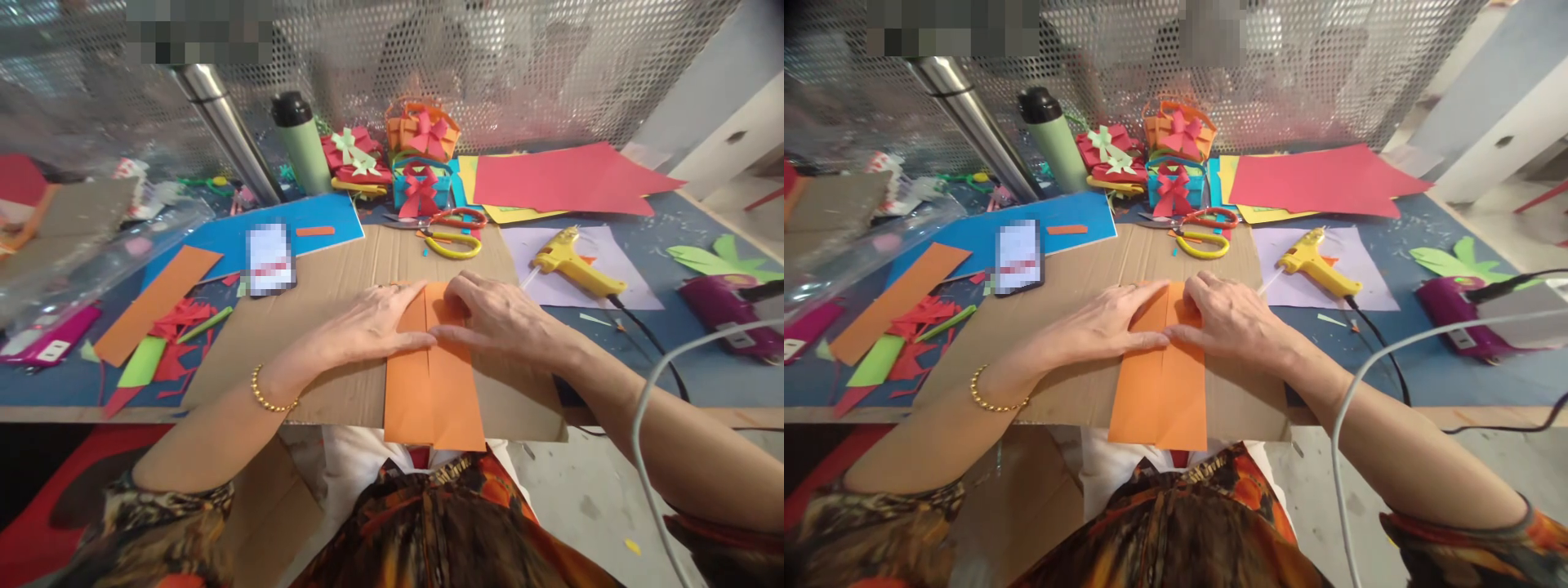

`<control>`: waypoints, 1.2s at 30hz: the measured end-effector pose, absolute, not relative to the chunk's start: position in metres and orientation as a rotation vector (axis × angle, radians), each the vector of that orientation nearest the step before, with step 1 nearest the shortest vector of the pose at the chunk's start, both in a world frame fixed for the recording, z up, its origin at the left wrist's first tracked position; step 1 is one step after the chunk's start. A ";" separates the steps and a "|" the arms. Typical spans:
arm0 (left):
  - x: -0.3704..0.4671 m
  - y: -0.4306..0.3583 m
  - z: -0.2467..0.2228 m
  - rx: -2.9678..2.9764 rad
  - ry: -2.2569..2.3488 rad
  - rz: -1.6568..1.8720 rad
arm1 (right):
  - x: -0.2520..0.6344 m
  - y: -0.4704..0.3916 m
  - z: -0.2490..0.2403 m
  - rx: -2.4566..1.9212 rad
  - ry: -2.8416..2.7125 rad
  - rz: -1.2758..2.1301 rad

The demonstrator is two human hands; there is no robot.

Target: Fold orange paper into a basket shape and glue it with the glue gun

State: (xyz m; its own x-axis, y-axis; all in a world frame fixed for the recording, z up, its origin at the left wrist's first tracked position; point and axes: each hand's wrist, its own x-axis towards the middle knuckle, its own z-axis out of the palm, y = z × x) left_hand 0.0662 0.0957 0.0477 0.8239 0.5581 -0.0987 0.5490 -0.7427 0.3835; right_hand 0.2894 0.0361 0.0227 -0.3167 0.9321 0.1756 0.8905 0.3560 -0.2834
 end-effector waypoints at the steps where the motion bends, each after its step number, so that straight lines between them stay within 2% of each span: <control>1: 0.066 0.095 0.048 2.589 0.853 0.041 | 0.289 0.035 0.023 -1.595 -2.348 0.147; 5: 0.064 0.098 0.049 2.559 0.896 0.016 | 0.289 0.032 0.024 -1.517 -2.422 0.013; 10: 0.067 0.112 0.048 2.544 1.084 -0.048 | 0.291 0.036 0.020 -1.454 -2.454 0.061; 24: 0.072 0.139 0.045 2.239 0.930 0.291 | 0.293 0.041 0.020 -1.438 -2.466 0.144; 29: 0.064 0.138 0.053 2.041 0.870 0.196 | 0.293 0.038 0.018 -1.341 -2.494 0.076; 36: 0.061 0.146 0.043 2.420 1.033 0.396 | 0.286 0.032 0.028 -1.337 -2.522 0.283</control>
